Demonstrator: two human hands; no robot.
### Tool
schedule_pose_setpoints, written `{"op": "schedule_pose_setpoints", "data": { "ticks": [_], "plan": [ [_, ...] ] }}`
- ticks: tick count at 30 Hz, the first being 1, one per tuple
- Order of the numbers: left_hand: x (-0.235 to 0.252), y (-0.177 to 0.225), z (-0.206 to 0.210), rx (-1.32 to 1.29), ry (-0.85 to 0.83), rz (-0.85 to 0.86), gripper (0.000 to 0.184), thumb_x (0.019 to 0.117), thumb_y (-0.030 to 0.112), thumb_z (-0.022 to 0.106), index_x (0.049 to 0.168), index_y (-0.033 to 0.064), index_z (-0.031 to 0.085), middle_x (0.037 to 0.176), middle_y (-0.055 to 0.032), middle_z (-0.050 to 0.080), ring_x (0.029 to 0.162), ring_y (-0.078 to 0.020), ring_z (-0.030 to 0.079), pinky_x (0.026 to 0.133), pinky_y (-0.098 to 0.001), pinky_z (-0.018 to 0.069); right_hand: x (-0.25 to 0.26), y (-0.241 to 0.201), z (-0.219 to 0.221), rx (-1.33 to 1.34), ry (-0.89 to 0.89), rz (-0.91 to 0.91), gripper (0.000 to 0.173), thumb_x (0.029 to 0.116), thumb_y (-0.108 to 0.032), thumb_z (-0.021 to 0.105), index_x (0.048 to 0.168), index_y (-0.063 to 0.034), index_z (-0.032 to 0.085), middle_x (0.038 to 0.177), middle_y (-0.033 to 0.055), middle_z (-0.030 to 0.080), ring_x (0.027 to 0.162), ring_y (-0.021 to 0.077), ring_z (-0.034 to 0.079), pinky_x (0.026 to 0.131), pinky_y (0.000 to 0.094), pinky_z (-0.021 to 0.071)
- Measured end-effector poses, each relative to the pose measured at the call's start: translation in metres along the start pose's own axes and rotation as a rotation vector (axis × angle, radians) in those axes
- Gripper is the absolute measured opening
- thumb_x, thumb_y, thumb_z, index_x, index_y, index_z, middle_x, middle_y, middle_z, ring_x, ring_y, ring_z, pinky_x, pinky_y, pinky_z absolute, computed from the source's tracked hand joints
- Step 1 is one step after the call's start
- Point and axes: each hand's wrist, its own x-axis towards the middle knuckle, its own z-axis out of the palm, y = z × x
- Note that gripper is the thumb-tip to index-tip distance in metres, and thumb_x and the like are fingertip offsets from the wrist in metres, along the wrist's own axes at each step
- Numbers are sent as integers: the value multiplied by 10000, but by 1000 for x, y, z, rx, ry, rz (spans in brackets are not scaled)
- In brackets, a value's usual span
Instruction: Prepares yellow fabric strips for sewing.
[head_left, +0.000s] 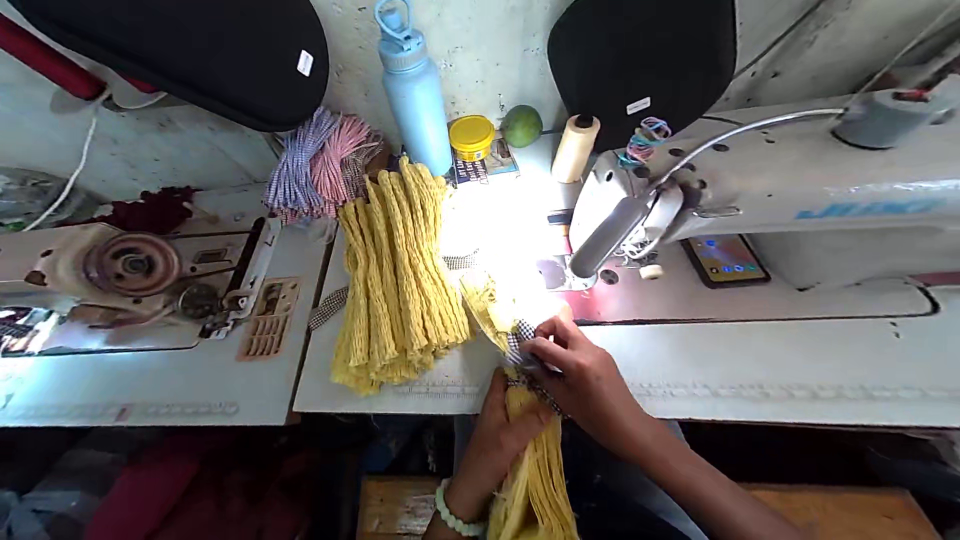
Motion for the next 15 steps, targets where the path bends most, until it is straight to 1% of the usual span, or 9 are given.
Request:
{"op": "schedule_pose_setpoints", "data": {
  "ticks": [2,3,5,6,7,9,10,13,15],
  "plan": [
    [-1,-1,-2,76,-14,-6,656,905,108,685,1445,-62,354,1225,-74,648,1084,-60,668,970,-266,560,-1,1,1,66,-6,-14,147,826,-38,655,932,-84,745,970,121,648,730,162,639,577,269,541],
    [-1,-1,-2,109,2,-24,648,908,118,689,1444,-54,369,1220,-80,652,1075,-65,671,962,-266,563,-2,2,0,139,-16,-14,157,842,-20,635,948,-74,739,1004,118,654,796,140,649,641,240,552],
    [0,-1,-2,110,25,-55,621,932,116,651,1456,-51,364,1219,-97,656,1054,-95,685,939,-292,579,-4,5,-9,410,-21,30,163,936,-32,564,1000,-52,713,1045,66,632,962,67,614,818,170,529],
    [2,-2,-4,85,32,-66,605,942,120,625,1457,-49,356,1207,-111,667,1029,-134,706,910,-331,605,-6,7,-19,532,0,67,152,987,-85,547,1028,-79,693,1051,13,633,994,34,605,853,165,522],
    [3,-2,-6,57,42,-87,607,939,123,611,1463,-43,352,1204,-128,674,1011,-177,721,884,-370,622,-7,9,-34,613,42,118,136,1024,-173,547,1057,-145,676,1055,-60,648,964,-13,610,828,150,526],
    [3,-3,-11,17,46,-99,631,914,119,602,1466,-43,343,1195,-128,679,990,-199,730,862,-395,634,-9,13,-69,716,202,250,113,1027,-280,592,1090,-286,687,1032,-176,680,754,-79,587,634,108,495],
    [2,-4,-14,8,30,-84,629,904,118,609,1455,-44,350,1194,-114,681,997,-177,725,876,-378,626,-10,16,-86,753,288,285,107,1011,-253,622,1077,-294,695,1005,-163,694,682,-61,578,573,112,484],
    [1,-3,-13,70,-17,-16,667,879,127,653,1444,-67,356,1214,-66,658,1040,-55,674,926,-264,569,-18,23,-116,765,408,293,111,1001,-188,631,1050,-251,708,916,-89,741,616,-5,641,547,133,544],
    [3,-3,-5,136,10,-1,679,860,115,674,1440,-64,370,1206,-88,671,1036,-70,682,908,-272,575,-26,27,-122,766,459,308,113,1024,-185,601,1050,-221,705,834,-75,748,601,17,662,544,152,559]
  ]
}}
